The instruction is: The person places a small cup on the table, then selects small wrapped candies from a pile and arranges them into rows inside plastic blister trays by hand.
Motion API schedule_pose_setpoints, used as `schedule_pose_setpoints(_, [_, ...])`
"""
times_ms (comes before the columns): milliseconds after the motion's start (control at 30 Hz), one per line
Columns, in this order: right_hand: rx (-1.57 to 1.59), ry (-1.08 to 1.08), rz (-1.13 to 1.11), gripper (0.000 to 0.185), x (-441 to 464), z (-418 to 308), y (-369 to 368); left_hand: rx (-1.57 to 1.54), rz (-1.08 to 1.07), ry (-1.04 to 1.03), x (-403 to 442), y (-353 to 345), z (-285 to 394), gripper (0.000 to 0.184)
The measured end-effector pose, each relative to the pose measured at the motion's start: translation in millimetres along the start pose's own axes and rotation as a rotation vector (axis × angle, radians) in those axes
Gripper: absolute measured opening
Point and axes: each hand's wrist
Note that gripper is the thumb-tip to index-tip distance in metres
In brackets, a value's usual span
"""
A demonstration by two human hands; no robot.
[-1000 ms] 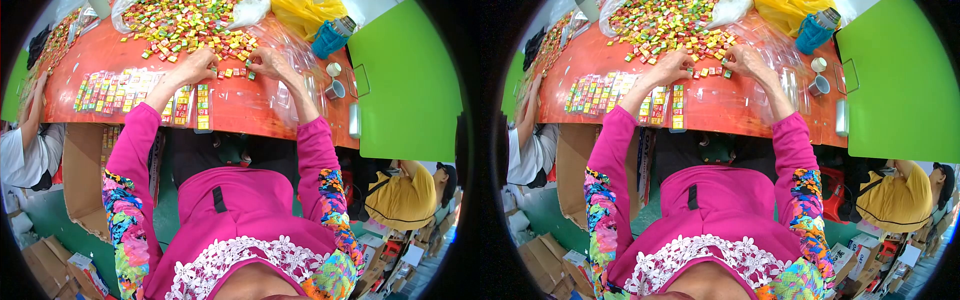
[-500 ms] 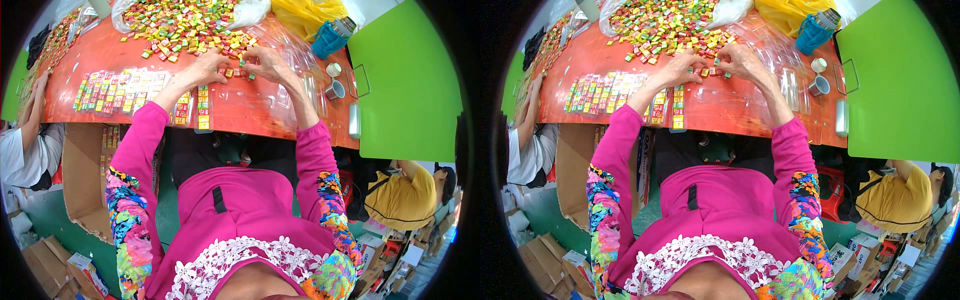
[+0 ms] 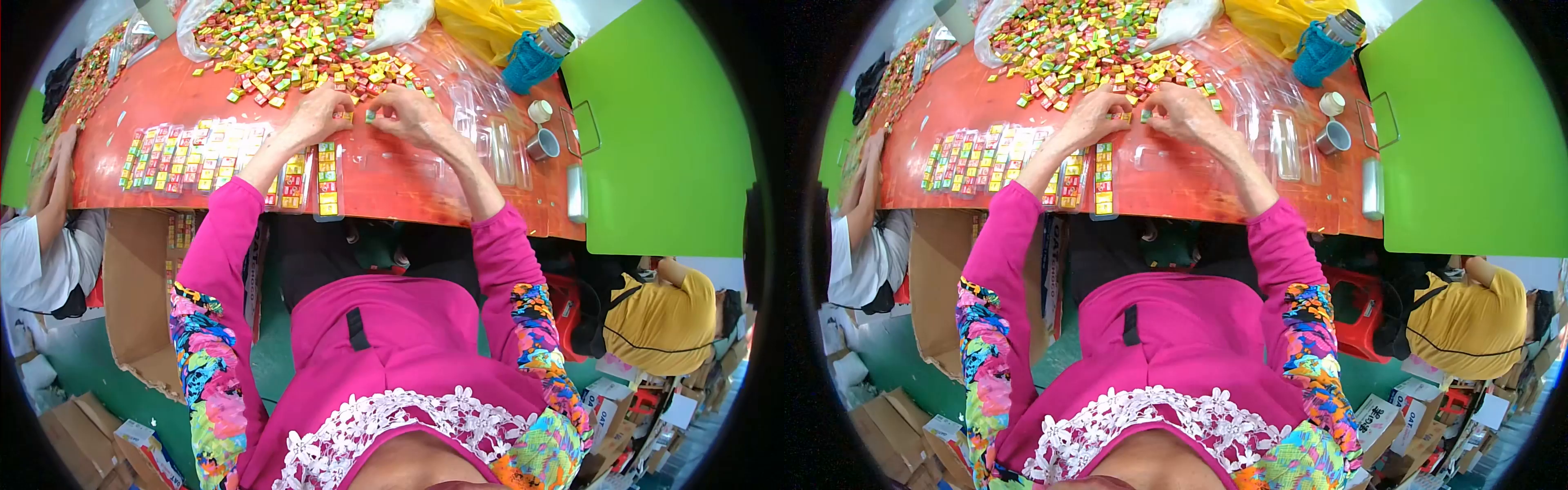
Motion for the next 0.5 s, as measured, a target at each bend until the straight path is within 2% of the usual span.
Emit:
schedule_pose_setpoints(133, [-0.162, 0.072, 0.011, 0.022, 7.7, -8.7, -21.2, -0.025, 0.002, 0.010, -5.8, 3.9, -5.5, 0.032])
schedule_pose_setpoints(267, [-0.076, -0.011, -0.086, 0.026, 10.1, 1.4, -13.1, -0.028, 0.000, 0.013, -7.9, 5.1, -4.4, 0.033])
schedule_pose_setpoints(300, [-0.052, -0.107, -0.053, 0.028, 11.2, 6.8, -7.4, -0.024, 0.004, 0.006, -8.5, 4.7, -5.0, 0.034])
schedule_pose_setpoints(367, [-0.115, -0.098, 0.051, 0.029, 12.1, 29.3, 2.6, -0.033, 0.014, -0.007, -9.2, 4.1, -5.1, 0.034])
schedule_pose_setpoints(500, [-0.165, -0.018, -0.005, 0.030, 15.4, 49.0, 13.8, -0.028, 0.009, -0.037, -5.4, -0.1, -5.1, 0.034])
Point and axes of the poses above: each hand's wrist, its own x-axis towards the middle knuckle, its own y-axis out of the back of the hand, z = x × y
